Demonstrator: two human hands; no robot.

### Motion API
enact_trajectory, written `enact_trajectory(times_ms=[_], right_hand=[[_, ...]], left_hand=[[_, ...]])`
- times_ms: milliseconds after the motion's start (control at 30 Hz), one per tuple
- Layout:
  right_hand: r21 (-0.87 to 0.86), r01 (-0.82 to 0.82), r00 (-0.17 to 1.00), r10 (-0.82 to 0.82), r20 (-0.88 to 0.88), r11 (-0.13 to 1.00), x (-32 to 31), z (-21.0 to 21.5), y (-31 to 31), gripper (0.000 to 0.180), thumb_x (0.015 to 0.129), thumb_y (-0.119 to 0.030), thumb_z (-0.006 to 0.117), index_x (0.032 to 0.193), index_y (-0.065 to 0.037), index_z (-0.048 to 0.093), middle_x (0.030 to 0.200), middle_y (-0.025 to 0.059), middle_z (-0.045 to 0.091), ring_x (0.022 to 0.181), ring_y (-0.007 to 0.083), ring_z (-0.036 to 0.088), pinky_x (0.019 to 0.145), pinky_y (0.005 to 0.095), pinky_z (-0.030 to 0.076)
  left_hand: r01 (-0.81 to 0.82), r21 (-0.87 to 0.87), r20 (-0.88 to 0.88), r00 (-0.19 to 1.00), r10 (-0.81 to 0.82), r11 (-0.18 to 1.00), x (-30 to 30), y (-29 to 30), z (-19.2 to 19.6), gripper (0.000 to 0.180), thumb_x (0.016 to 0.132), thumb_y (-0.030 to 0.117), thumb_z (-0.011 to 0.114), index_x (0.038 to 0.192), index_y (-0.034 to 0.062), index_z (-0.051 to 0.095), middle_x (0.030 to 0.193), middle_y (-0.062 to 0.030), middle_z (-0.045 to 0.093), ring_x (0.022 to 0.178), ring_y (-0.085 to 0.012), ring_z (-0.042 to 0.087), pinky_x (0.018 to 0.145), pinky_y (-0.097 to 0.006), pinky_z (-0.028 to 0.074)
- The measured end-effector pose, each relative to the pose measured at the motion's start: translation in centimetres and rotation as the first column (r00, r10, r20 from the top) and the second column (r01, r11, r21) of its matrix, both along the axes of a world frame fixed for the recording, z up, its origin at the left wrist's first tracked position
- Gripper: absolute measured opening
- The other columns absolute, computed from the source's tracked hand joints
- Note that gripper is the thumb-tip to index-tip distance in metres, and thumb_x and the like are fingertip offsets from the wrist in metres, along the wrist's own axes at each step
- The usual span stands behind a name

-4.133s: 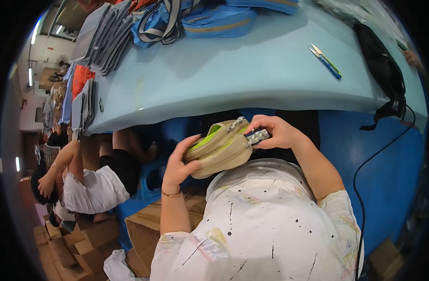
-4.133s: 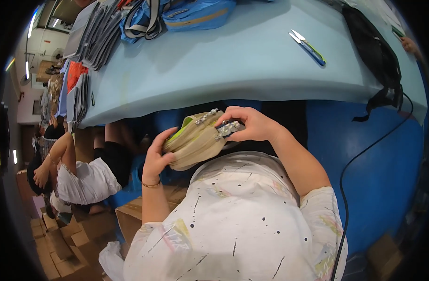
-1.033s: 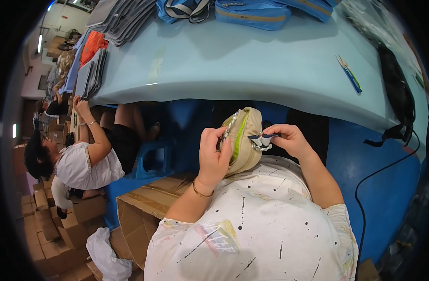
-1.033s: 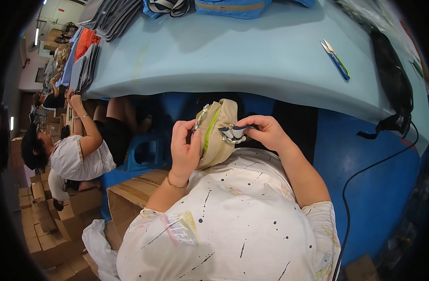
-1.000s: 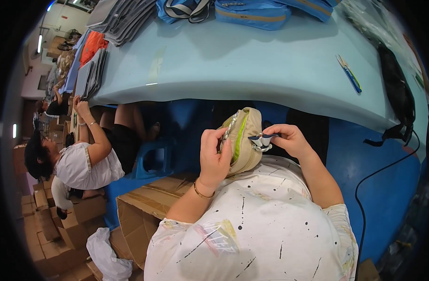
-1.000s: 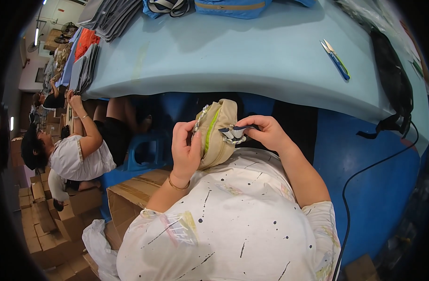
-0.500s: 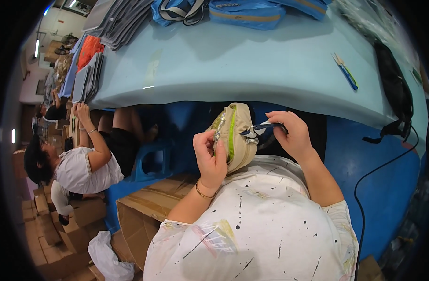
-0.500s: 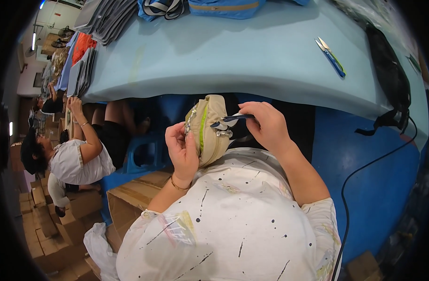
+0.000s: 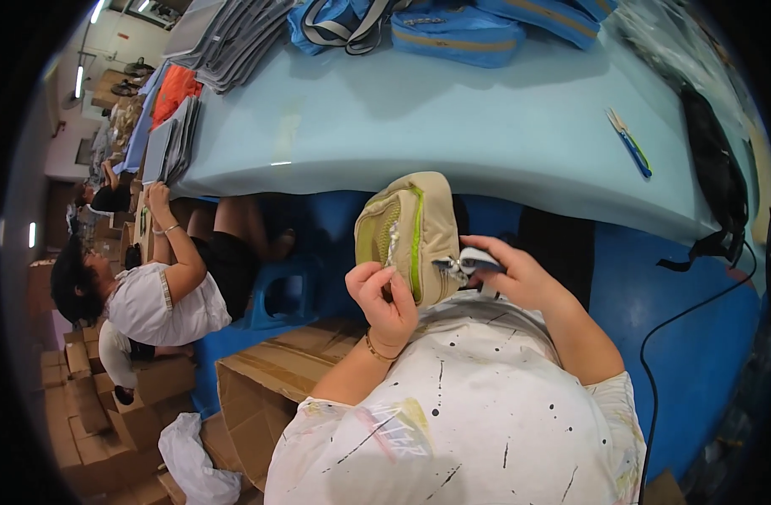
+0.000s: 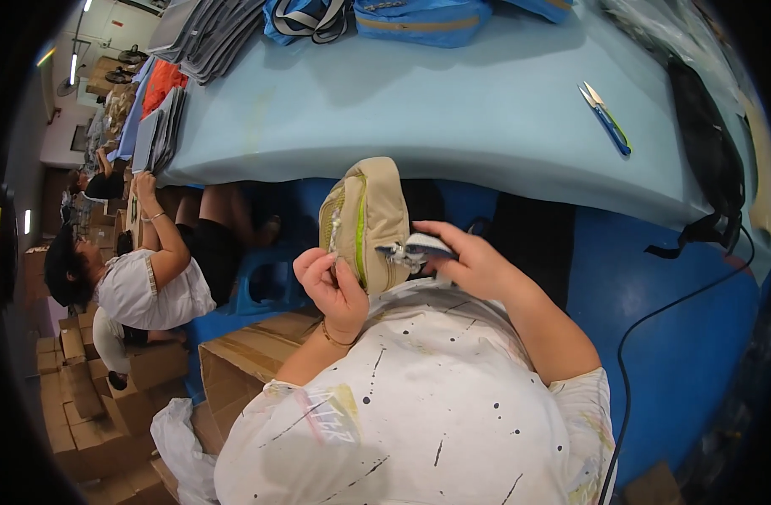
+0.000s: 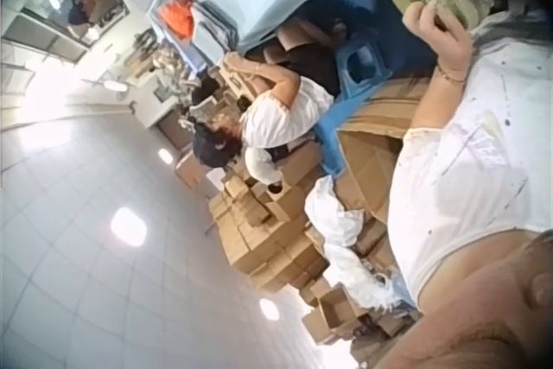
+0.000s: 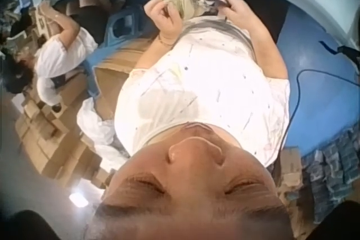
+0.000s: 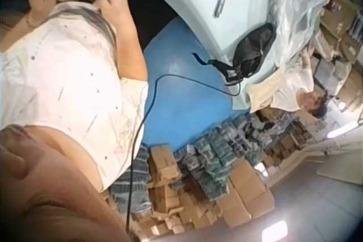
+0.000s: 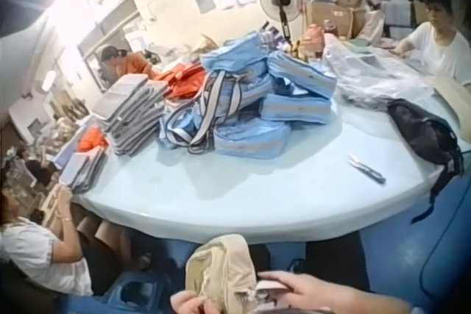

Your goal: Checking, trimming, and packaging small pouches/bags in a manufacturing workshop.

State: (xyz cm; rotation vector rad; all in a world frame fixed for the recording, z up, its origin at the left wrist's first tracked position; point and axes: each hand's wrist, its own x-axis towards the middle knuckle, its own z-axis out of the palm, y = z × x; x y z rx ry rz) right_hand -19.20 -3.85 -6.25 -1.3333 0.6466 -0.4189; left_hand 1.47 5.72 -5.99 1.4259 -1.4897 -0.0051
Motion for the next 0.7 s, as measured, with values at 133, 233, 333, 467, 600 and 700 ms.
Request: enact_trajectory(times_ms=[133, 233, 333, 467, 600, 700], right_hand=[[0.102, 0.014, 0.972, -0.038, 0.232, 0.995, 0.8, -0.5, 0.8, 0.066, 0.082, 0.003, 0.055, 0.141, -0.001, 0.026, 0.124, 0.0072, 0.049, 0.110, 0.0122, 0.050, 0.093, 0.0269, 0.041], [0.243, -0.048, 0.954, -0.028, 0.298, 0.969, 0.8, -0.2, 0.6, 0.073, 0.079, 0.003, 0.062, 0.142, -0.002, 0.026, 0.125, 0.0070, 0.048, 0.114, 0.0122, 0.047, 0.095, 0.0267, 0.039], [0.386, -0.101, 0.923, -0.058, 0.380, 0.917, 0.6, 0.2, 0.7, 0.072, 0.073, 0.005, 0.067, 0.137, -0.002, 0.034, 0.120, 0.0048, 0.051, 0.113, 0.0129, 0.047, 0.095, 0.0277, 0.038], [0.201, 0.163, 0.960, -0.202, 0.192, 0.966, 1.0, -1.2, 0.7, 0.061, 0.073, 0.006, 0.068, 0.128, -0.003, 0.045, 0.116, 0.0042, 0.055, 0.108, 0.0137, 0.052, 0.092, 0.0289, 0.044], [0.389, 0.175, 0.921, -0.290, 0.259, 0.904, 0.7, -2.5, 0.5, 0.055, 0.073, 0.005, 0.069, 0.124, -0.004, 0.050, 0.113, 0.0034, 0.059, 0.104, 0.0136, 0.056, 0.091, 0.0299, 0.046], [0.506, 0.155, 0.900, -0.332, 0.281, 0.849, 0.4, -3.2, 0.5, 0.055, 0.073, 0.005, 0.070, 0.124, -0.004, 0.050, 0.111, 0.0030, 0.060, 0.103, 0.0129, 0.056, 0.092, 0.0300, 0.046]], left_hand=[[0.018, -0.017, 0.147, 0.989, -0.015, 1.000, -0.2, 0.2, -0.1, 0.026, 0.085, -0.006, 0.047, 0.110, 0.0015, 0.042, 0.108, -0.0147, 0.036, 0.089, -0.0205, 0.043, 0.076, -0.026, 0.040], [0.077, -0.018, 0.135, 0.988, -0.074, 0.997, -0.8, 0.2, -0.1, 0.030, 0.082, -0.004, 0.051, 0.110, 0.0028, 0.044, 0.105, -0.0149, 0.037, 0.088, -0.0225, 0.043, 0.077, -0.029, 0.039], [0.130, 0.008, 0.157, 0.979, -0.129, 0.992, -1.0, 0.2, -0.1, 0.035, 0.077, 0.001, 0.060, 0.109, 0.0039, 0.046, 0.100, -0.0142, 0.040, 0.089, -0.0248, 0.042, 0.078, -0.033, 0.039], [0.199, 0.091, 0.041, 0.978, -0.204, 0.976, -1.4, -0.6, 0.6, 0.047, 0.072, 0.006, 0.069, 0.111, 0.0042, 0.043, 0.107, -0.0143, 0.033, 0.089, -0.0218, 0.042, 0.071, -0.027, 0.042], [0.151, 0.203, 0.107, 0.979, -0.175, 0.967, -1.6, -1.5, 2.8, 0.045, 0.069, 0.006, 0.072, 0.101, 0.0046, 0.040, 0.109, -0.0129, 0.030, 0.089, -0.0183, 0.042, 0.064, -0.021, 0.043], [0.214, 0.215, -0.077, 0.976, -0.202, 0.953, -1.7, -1.8, 2.3, 0.043, 0.067, 0.005, 0.072, 0.096, 0.0054, 0.039, 0.108, -0.0126, 0.032, 0.089, -0.0174, 0.041, 0.063, -0.021, 0.042]])
